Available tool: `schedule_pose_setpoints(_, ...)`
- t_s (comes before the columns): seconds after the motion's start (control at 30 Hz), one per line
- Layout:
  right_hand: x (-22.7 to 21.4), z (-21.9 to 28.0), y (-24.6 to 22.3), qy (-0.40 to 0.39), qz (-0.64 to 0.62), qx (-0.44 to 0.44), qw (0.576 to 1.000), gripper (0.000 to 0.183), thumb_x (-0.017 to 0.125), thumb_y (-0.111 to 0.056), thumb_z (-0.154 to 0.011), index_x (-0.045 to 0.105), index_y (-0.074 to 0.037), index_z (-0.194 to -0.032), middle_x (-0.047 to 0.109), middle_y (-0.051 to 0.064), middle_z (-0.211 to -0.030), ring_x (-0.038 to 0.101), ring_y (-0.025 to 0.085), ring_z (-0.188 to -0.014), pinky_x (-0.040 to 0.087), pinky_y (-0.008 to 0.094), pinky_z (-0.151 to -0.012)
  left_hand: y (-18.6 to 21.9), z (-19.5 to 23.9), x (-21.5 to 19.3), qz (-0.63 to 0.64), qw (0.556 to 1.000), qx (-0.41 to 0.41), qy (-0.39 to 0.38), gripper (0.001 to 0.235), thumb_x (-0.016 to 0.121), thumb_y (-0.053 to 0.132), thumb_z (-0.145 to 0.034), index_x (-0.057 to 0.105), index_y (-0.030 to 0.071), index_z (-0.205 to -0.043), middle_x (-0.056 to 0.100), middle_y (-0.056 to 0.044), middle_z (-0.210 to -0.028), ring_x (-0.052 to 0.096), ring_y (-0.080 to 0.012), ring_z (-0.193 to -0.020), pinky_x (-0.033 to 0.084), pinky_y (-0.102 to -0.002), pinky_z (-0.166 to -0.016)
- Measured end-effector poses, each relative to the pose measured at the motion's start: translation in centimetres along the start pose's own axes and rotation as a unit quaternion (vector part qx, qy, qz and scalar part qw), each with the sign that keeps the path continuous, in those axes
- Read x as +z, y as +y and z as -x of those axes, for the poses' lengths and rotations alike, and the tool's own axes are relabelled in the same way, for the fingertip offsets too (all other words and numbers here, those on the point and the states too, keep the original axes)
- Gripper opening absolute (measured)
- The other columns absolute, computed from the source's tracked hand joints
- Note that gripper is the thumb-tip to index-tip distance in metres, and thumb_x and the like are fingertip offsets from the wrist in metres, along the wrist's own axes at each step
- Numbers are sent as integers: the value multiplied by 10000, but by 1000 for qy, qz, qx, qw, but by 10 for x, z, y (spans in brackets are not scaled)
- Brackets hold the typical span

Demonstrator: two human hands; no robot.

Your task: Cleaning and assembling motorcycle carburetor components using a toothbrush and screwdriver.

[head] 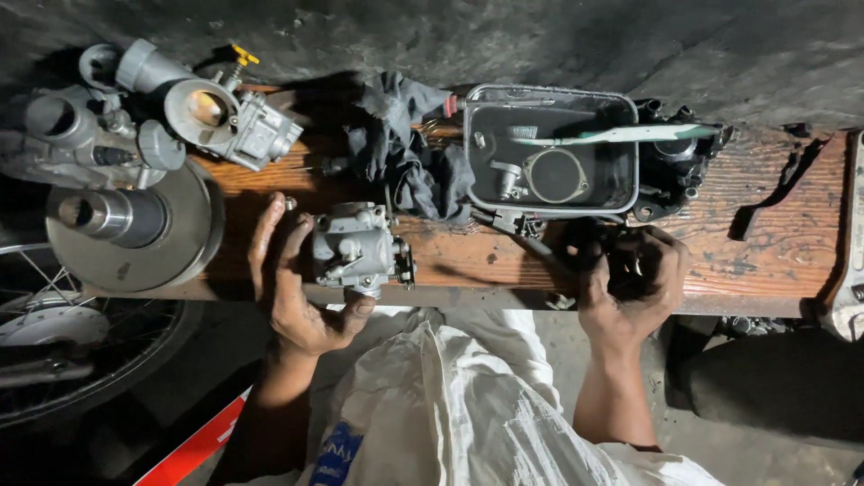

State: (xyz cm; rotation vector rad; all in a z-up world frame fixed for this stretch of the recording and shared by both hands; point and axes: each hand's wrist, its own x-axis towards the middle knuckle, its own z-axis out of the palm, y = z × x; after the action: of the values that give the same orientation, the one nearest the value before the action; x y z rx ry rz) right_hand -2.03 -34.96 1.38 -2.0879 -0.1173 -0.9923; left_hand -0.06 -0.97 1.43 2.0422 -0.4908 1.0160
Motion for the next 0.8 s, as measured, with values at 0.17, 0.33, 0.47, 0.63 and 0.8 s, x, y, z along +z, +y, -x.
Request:
schedule_pose_setpoints(0.17,-6,2,9,-13,3,8,1000,222,845,-60,-940,642,26,-965,584,171,-931,586,291,-912,561,351,-781,0,2,0,-6,1000,-10,-3,919,602,695,-898,576,-130,-1303,462,-404,-1422,509,-552,-1340,425,-601,-1143)
schedule_pose_setpoints(0.33,-11,13,20,-18,-37,58,997,213,865,-29,-919,667,35,-962,604,150,-897,555,263,-952,567,334,-816,0,2,1,-12,1000,-8,-3,920,595,700,-900,579,-127,-1302,459,-398,-1433,519,-542,-1338,435,-579,-1140)
schedule_pose_setpoints(0.47,-19,13,30,-47,5,41,998,205,885,-65,-908,701,12,-955,633,147,-898,545,264,-918,521,342,-817,1,1,0,-3,1000,-11,-2,902,614,675,-902,571,-128,-1310,444,-400,-1437,519,-548,-1335,440,-594,-1133)
schedule_pose_setpoints(0.63,-32,-1,26,-84,30,30,996,192,860,-95,-970,717,27,-1006,648,193,-908,552,297,-893,497,375,-818,4,1,-2,7,1000,-12,-1,906,641,670,-886,570,-123,-1319,435,-399,-1441,513,-552,-1340,441,-601,-1131)
schedule_pose_setpoints(0.8,-48,10,46,-43,-144,160,976,110,742,-114,-1002,664,-100,-1078,680,37,-1089,672,202,-1047,575,307,-1009,14,-2,-5,-42,997,-55,-37,813,515,617,-935,536,-99,-1318,462,-357,-1445,509,-505,-1388,449,-595,-1202)
